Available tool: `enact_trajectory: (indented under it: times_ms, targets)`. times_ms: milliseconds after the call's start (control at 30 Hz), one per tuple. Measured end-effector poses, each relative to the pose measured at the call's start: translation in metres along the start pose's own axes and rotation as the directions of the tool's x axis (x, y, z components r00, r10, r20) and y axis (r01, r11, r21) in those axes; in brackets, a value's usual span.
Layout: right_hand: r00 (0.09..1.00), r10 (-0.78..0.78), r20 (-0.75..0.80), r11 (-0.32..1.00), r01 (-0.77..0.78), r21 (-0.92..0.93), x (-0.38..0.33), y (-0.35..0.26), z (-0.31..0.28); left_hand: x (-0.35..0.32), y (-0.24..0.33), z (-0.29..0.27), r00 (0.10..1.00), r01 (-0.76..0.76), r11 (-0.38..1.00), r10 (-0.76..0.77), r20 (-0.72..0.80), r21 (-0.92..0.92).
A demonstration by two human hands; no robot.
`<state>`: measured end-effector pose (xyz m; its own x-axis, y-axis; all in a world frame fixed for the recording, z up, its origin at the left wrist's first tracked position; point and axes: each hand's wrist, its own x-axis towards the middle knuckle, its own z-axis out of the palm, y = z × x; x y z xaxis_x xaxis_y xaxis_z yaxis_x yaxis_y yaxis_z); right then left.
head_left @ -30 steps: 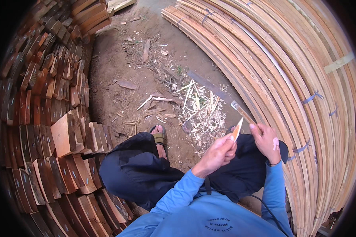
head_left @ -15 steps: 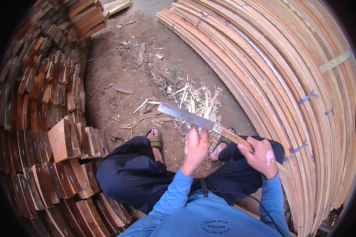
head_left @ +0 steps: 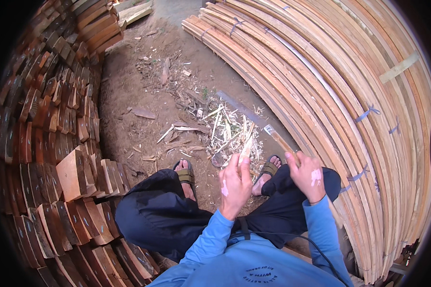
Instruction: The person uses a saw to shave and smooth the surface of a small wooden strip while sitting on a block, surrounded by stacks of lumber.
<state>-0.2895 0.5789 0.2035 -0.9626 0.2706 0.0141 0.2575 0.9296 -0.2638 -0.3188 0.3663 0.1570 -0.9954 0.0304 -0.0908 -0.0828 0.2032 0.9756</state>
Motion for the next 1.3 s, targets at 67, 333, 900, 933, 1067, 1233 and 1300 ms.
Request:
enact_trajectory:
  times_ms: [67,333,900,933,1067,1233,1300]
  targets:
    - [1.0,0.017,-0.014,1.0,-0.017,0.022,0.005,0.007,-0.008,0.002,0.002,-0.001,0.999,0.032,0.998,-0.031,0.02,-0.057]
    - [0.976,-0.137,0.168,0.986,0.117,0.122,-0.016,-0.006,-0.028,0.01,-0.042,0.009,0.984,0.178,0.944,-0.164,0.075,-0.277]
    - [0.982,-0.063,0.178,0.997,0.055,0.049,-0.021,0.002,-0.015,0.012,-0.046,0.009,0.967,0.232,0.911,-0.179,0.18,-0.34]
    - [0.985,-0.012,0.17,0.999,0.004,0.051,-0.017,0.004,-0.01,0.007,-0.04,0.009,0.964,0.202,0.932,-0.135,0.23,-0.301]
    - [0.999,0.008,0.054,1.0,-0.009,0.022,-0.003,0.022,-0.002,-0.005,-0.025,0.014,0.971,0.091,0.95,-0.018,0.238,-0.3]
    - [0.99,-0.109,0.089,0.981,0.093,0.17,-0.01,0.014,-0.014,0.009,-0.044,0.008,0.938,0.333,0.805,-0.231,0.259,-0.49]
    - [0.976,-0.111,0.189,0.982,0.079,0.173,-0.016,0.0,-0.029,0.008,-0.045,0.009,0.947,0.308,0.842,-0.225,0.23,-0.443]
